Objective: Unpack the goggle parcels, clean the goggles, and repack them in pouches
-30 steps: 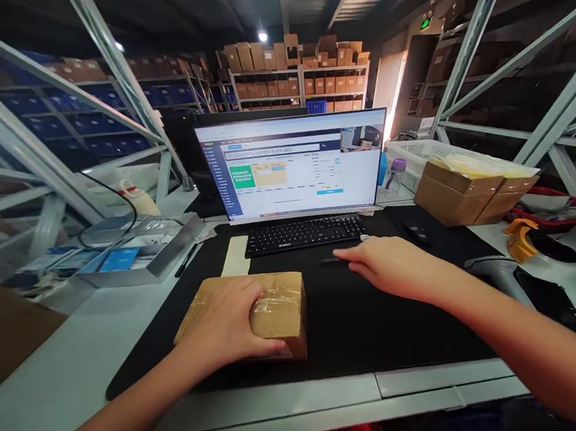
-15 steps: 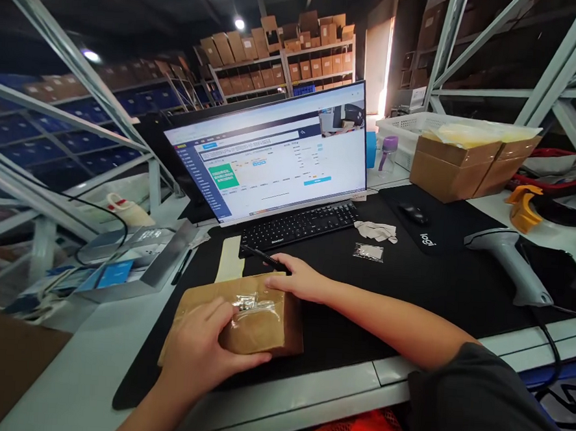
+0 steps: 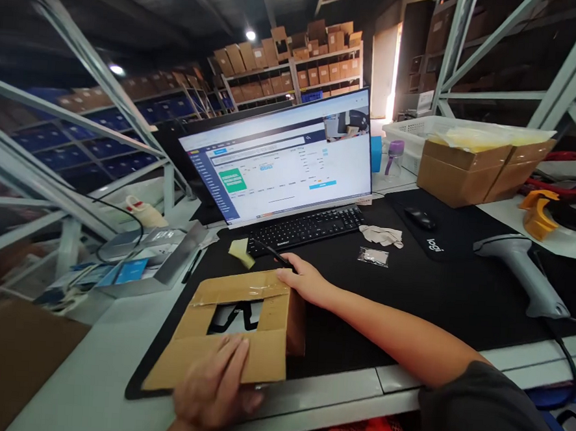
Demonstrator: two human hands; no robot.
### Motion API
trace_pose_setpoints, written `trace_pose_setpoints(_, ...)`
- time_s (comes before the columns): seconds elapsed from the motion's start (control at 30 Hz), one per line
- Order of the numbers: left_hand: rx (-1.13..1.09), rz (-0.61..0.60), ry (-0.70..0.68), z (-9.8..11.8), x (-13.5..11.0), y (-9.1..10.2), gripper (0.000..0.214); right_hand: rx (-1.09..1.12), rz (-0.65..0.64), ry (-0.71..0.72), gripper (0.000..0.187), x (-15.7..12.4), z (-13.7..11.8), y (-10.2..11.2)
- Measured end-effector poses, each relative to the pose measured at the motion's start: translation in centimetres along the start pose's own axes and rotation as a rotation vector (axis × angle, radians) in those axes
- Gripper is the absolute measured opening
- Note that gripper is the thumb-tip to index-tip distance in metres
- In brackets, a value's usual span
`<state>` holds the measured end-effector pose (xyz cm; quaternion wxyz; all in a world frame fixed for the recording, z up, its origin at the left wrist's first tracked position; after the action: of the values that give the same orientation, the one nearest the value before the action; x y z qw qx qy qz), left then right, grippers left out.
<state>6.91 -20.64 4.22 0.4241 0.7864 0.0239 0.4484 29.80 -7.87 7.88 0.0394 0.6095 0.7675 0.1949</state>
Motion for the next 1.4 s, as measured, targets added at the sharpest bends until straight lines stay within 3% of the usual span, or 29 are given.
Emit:
trace_pose_setpoints(0.07,0.001,-0.024,0.044,0.9,-0.5,-1.2,0.061,-0.021,0.018,0.006,0.046,0.0,0.1,-0.1)
trace_pose_setpoints(0.13,-0.005,-0.011,0.048,1.2,-0.7,-1.2,0.064,-0.046,0.026,0.012,0.047,0.1,0.1,-0.2)
trace_pose_setpoints(0.23,-0.157,-0.046,-0.039,0.4,0.9,1.6,0.074,-0.106,0.017,0.027,0.047,0.0,0.0,0.1)
trace_pose_setpoints(0.3,-0.351,-0.17,-0.037,-1.3,3.5,4.3,0.064,-0.162,0.024,0.046,0.044,-0.3,-0.4,0.7)
trace_pose_setpoints(0.37,-0.541,-0.369,0.081,-3.7,7.0,6.4,0.04,-0.253,0.048,0.069,0.04,-0.9,-1.0,1.9)
trace_pose_setpoints(0.47,-0.689,-0.688,0.159,-7.5,11.9,6.5,0.029,-0.493,0.034,0.116,0.038,-2.7,-2.5,4.4)
trace_pose_setpoints(0.5,-0.618,-0.685,0.178,-8.7,13.1,5.9,0.026,-0.604,0.014,0.146,0.039,-3.5,-3.2,5.3)
trace_pose_setpoints(0.57,-0.455,-0.705,0.117,-10.5,14.4,3.6,0.065,-0.839,-0.033,0.224,0.038,-5.5,-4.5,6.8)
trace_pose_setpoints(0.6,-0.402,-0.723,0.056,-11.0,14.4,2.3,0.071,-0.95,-0.051,0.267,0.038,-6.6,-5.0,7.4)
trace_pose_setpoints(0.7,-0.358,-0.708,-0.06,-11.4,13.2,-0.9,0.056,-1.185,-0.092,0.366,0.037,-9.4,-6.1,8.1)
trace_pose_setpoints(0.8,-0.361,-0.615,-0.051,-11.5,11.8,-2.2,0.039,-1.335,-0.059,0.424,0.038,-10.4,-6.3,8.0)
trace_pose_setpoints(0.93,-0.398,-0.537,-0.004,-12.0,11.3,-2.0,0.033,-1.472,0.017,0.494,0.037,-8.9,-6.0,8.4)
trace_pose_setpoints(1.13,-0.435,-0.573,0.115,-12.2,12.4,-1.1,0.041,-1.349,-0.001,0.482,0.031,-5.8,-4.2,9.7)
trace_pose_setpoints(1.3,-0.431,-0.65,0.241,-11.9,13.6,-0.1,0.044,-1.288,0.129,0.486,0.036,-6.0,-3.4,9.9)
trace_pose_setpoints(1.4,-0.386,-0.691,0.377,-12.5,14.2,1.6,0.042,-1.144,0.154,0.405,0.038,-7.1,-2.9,11.1)
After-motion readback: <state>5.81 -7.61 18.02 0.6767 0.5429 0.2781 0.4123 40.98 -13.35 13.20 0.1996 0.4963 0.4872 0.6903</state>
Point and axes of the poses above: each hand's wrist, its own x-axis towards the middle knuckle, its own y-axis out of the back of the hand, z = x × y, the point moved 2 cm from there along x, towards the middle knuckle, and after that the axes turned 12 degrees about -x, right-handed, at the moved point
